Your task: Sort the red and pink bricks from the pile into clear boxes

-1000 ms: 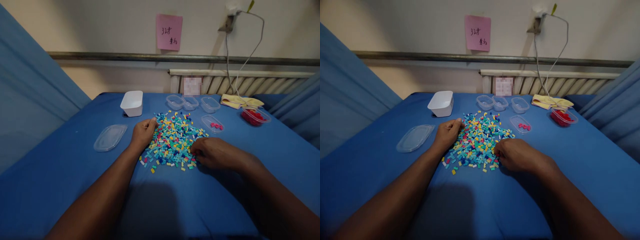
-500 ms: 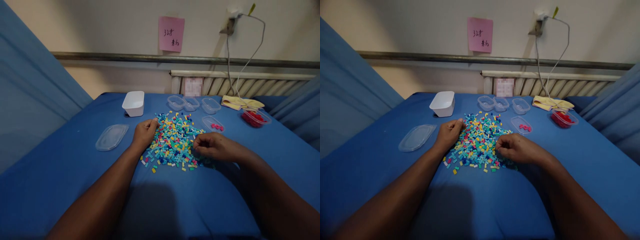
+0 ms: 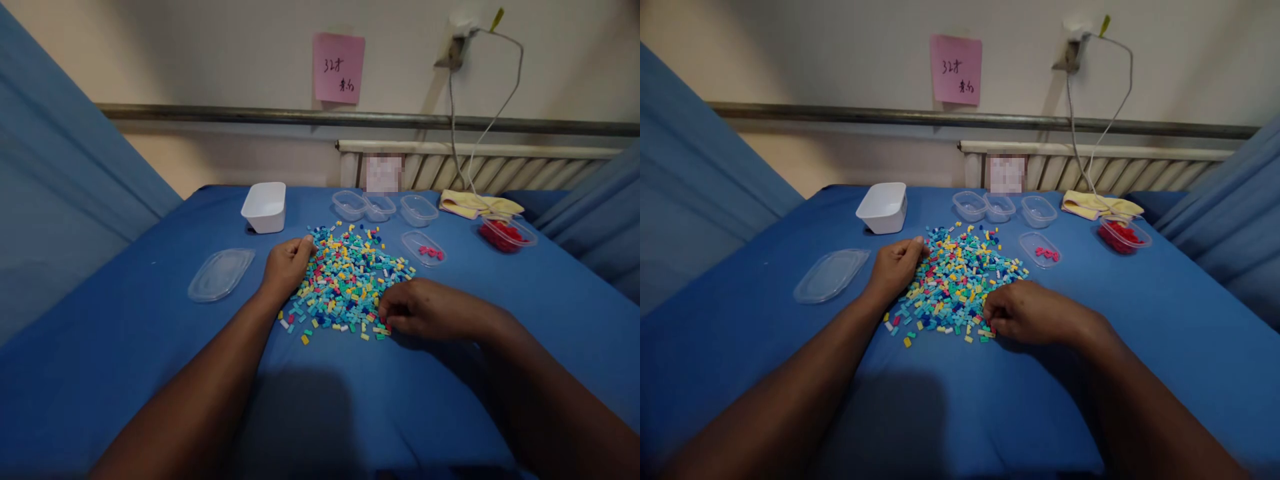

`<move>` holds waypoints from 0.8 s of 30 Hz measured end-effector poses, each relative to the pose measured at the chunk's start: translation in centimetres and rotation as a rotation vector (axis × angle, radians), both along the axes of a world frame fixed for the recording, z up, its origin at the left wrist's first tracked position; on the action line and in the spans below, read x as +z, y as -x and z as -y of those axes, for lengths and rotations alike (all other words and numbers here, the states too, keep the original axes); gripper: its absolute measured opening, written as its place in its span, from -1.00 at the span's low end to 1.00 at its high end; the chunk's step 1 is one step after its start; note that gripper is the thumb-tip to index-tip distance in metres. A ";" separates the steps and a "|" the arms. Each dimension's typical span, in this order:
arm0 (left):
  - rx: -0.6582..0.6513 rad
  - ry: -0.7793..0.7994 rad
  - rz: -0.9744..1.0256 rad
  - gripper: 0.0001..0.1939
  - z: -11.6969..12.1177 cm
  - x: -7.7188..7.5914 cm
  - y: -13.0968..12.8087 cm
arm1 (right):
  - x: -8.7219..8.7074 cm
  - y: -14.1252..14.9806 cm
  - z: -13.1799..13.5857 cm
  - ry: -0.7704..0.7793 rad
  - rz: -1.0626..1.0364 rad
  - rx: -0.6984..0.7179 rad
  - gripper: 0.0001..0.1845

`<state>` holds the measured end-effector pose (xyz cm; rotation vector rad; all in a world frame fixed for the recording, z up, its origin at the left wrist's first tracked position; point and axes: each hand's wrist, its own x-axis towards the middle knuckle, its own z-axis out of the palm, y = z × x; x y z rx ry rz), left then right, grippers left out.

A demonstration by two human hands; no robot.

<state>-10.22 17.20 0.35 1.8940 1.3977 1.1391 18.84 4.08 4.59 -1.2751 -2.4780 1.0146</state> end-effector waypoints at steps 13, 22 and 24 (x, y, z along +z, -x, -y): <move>0.012 -0.003 -0.005 -0.44 -0.3 -0.3 0.1 | 1.2 0.2 0.7 0.020 -0.018 -0.014 -0.83; 0.003 -0.014 -0.004 -0.43 0.2 0.1 -0.1 | 0.9 0.2 0.7 -0.032 0.100 0.010 -0.78; 0.003 -0.014 -0.008 -0.43 0.2 0.0 0.0 | 0.9 0.2 0.7 -0.022 0.103 0.010 -0.79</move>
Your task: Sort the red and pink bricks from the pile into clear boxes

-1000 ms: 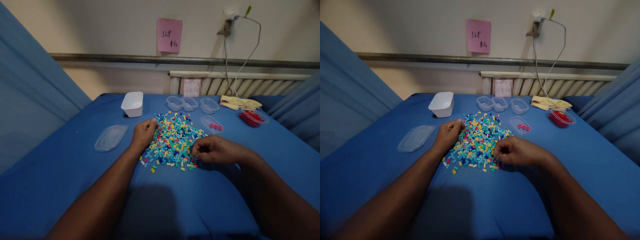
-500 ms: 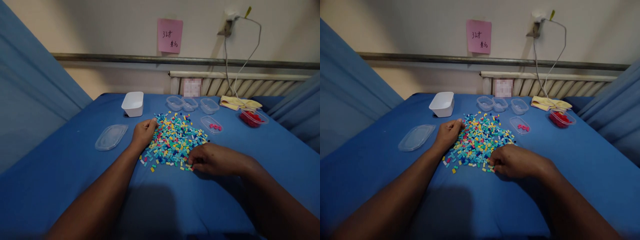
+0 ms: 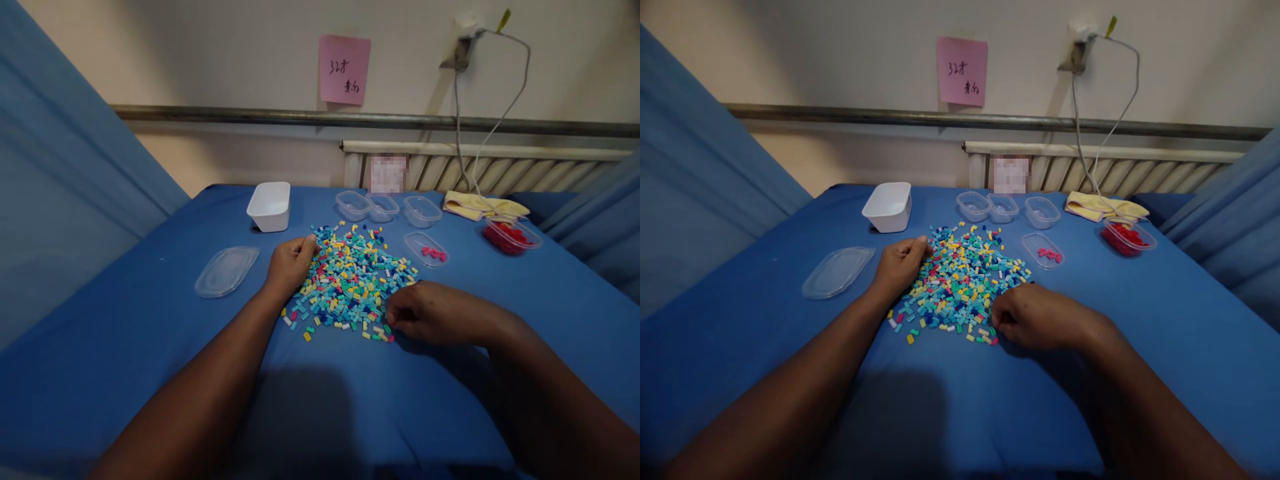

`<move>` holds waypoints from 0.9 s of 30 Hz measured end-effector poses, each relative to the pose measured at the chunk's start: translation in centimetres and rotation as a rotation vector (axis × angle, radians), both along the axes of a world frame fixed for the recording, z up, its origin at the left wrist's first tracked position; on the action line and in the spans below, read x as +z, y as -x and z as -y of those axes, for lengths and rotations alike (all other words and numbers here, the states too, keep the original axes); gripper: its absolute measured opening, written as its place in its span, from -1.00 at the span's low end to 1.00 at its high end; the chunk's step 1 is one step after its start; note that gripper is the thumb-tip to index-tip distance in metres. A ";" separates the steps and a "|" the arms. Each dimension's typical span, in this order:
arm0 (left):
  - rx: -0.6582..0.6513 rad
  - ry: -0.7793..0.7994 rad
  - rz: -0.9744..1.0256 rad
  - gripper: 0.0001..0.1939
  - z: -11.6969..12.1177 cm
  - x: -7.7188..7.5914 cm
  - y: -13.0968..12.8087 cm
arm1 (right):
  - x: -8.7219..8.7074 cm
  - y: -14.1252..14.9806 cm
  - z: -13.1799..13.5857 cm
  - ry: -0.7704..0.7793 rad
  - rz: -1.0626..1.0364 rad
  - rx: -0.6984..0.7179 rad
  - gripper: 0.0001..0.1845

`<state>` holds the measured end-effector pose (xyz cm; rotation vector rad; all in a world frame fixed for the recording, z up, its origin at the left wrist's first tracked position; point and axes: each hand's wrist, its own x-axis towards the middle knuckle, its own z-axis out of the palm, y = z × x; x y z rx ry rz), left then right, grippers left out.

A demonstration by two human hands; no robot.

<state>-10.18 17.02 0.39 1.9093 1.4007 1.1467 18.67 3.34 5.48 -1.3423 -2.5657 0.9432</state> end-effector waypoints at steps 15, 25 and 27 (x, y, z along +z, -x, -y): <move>-0.007 0.019 0.005 -0.43 0.1 0.1 0.0 | 0.2 0.7 0.5 -0.046 0.065 0.025 -0.80; -0.002 0.007 -0.009 -0.43 0.0 -0.2 0.0 | 1.3 0.8 1.3 0.020 -0.050 0.019 -0.83; -0.004 0.006 -0.006 -0.43 0.0 -0.2 0.0 | 1.3 1.6 1.9 -0.007 0.024 0.061 -0.85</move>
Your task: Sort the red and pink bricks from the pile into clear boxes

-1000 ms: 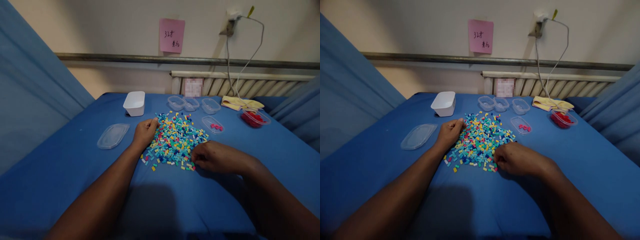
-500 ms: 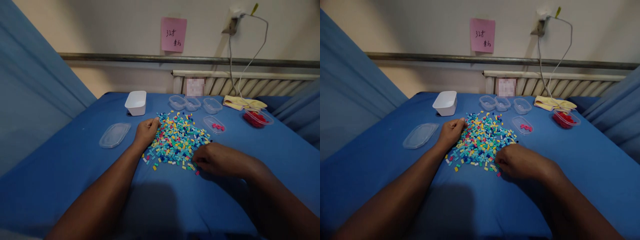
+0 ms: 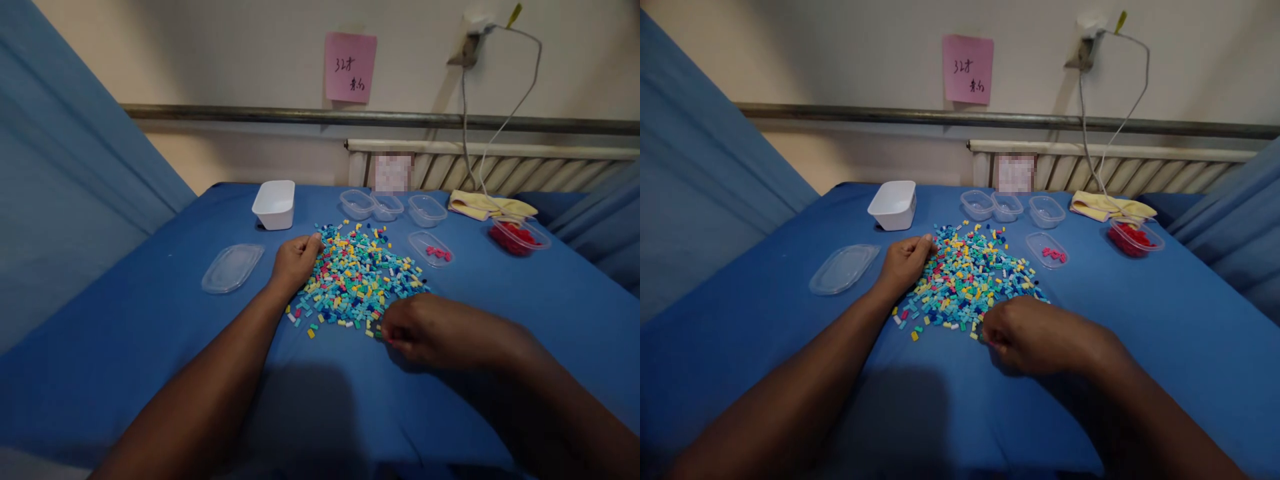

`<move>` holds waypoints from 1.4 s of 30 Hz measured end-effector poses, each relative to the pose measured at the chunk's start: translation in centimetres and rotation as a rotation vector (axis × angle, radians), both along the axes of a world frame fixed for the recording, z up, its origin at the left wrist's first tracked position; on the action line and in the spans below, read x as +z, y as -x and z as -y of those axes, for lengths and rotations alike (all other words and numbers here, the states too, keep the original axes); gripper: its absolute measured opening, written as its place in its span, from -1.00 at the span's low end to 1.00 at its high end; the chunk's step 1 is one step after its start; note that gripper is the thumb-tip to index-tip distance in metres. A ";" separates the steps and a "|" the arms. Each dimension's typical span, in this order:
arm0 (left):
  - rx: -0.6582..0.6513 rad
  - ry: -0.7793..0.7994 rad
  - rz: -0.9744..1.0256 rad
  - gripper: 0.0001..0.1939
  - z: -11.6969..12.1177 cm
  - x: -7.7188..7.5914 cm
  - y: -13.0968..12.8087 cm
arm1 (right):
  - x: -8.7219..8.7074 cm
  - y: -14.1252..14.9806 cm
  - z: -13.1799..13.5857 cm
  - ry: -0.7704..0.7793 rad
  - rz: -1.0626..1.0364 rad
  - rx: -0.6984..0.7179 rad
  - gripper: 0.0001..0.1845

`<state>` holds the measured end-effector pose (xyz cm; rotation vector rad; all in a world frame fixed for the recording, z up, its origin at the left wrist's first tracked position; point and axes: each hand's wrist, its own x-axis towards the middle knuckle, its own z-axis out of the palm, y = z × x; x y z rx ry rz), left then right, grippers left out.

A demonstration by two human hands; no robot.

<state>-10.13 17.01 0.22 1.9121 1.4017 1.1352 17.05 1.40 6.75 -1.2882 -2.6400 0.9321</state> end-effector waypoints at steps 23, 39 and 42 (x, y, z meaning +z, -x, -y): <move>0.091 -0.013 0.194 -0.47 -0.9 -0.1 1.3 | -2.7 2.4 6.1 -0.262 0.206 -0.119 -0.65; 0.090 -0.019 0.156 -0.44 -1.3 -0.4 1.1 | -1.3 -4.4 0.4 -0.267 -0.097 -0.291 -0.79; 0.090 -0.024 0.162 -0.44 -1.4 -0.5 1.2 | -1.8 -8.5 -4.6 -0.313 -0.051 -0.535 -0.79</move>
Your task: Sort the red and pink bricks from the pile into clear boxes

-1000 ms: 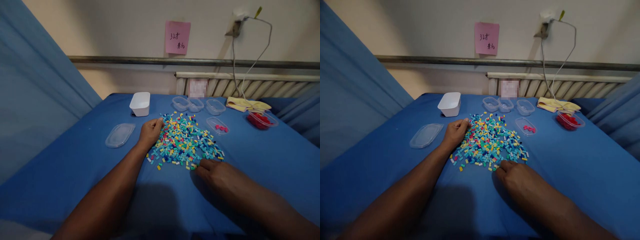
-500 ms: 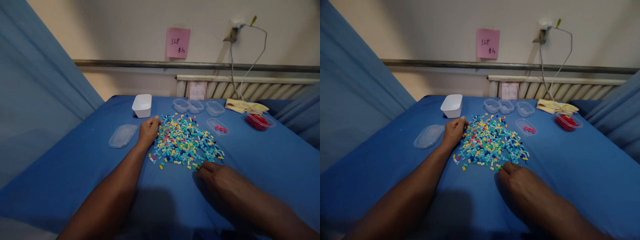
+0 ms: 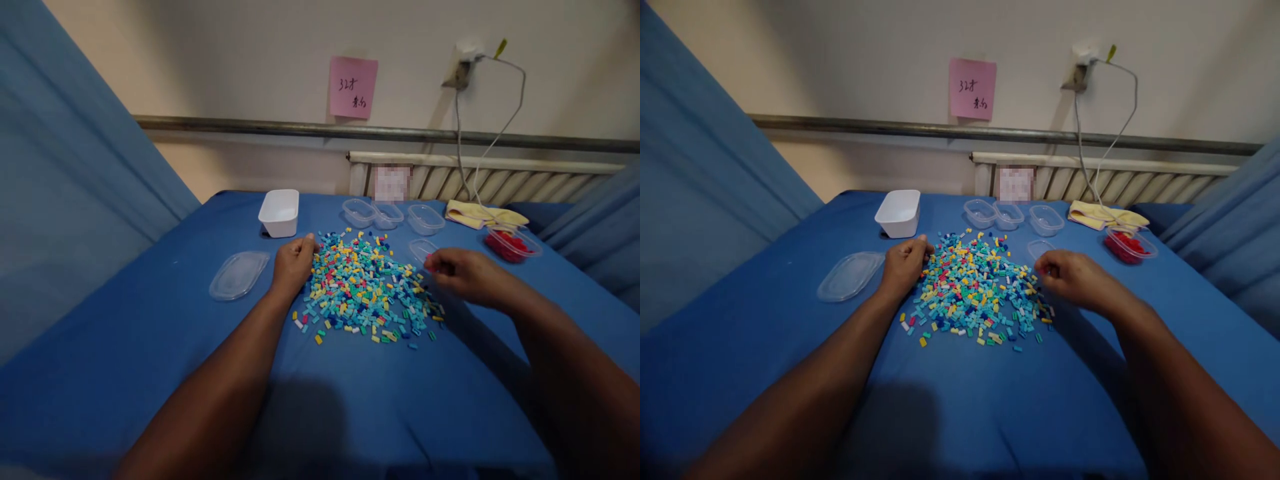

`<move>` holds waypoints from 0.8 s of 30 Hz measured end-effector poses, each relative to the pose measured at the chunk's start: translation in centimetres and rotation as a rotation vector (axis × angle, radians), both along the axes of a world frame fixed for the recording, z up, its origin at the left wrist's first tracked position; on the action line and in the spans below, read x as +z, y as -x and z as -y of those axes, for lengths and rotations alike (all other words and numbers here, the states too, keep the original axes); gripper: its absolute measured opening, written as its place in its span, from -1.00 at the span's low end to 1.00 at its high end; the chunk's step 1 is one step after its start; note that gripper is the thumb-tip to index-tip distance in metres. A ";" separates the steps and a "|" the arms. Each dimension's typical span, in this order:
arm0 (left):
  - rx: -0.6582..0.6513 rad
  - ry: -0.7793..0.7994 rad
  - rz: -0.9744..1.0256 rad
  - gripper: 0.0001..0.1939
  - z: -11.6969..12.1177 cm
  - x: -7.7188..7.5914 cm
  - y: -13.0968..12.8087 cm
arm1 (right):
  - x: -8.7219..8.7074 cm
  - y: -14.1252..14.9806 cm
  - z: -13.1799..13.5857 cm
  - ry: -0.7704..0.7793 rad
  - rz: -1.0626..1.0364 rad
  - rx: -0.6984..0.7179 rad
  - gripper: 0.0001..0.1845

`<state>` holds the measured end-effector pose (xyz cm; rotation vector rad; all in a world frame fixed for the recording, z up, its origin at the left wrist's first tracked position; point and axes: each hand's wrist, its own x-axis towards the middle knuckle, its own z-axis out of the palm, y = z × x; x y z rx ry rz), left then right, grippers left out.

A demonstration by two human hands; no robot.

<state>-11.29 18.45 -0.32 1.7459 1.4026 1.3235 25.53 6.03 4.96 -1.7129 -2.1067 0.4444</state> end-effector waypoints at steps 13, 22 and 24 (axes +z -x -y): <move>0.015 0.018 0.000 -0.46 -0.6 -0.2 0.0 | -4.9 -5.3 -4.4 -0.247 0.073 -0.316 -0.60; 0.006 0.008 -0.029 -0.44 -0.3 0.0 -0.1 | -5.4 2.2 -3.7 -0.289 -0.035 0.089 -0.39; 0.002 0.010 -0.035 -0.44 -0.4 -0.2 0.0 | -4.7 5.4 -4.4 -0.201 0.005 0.249 -0.27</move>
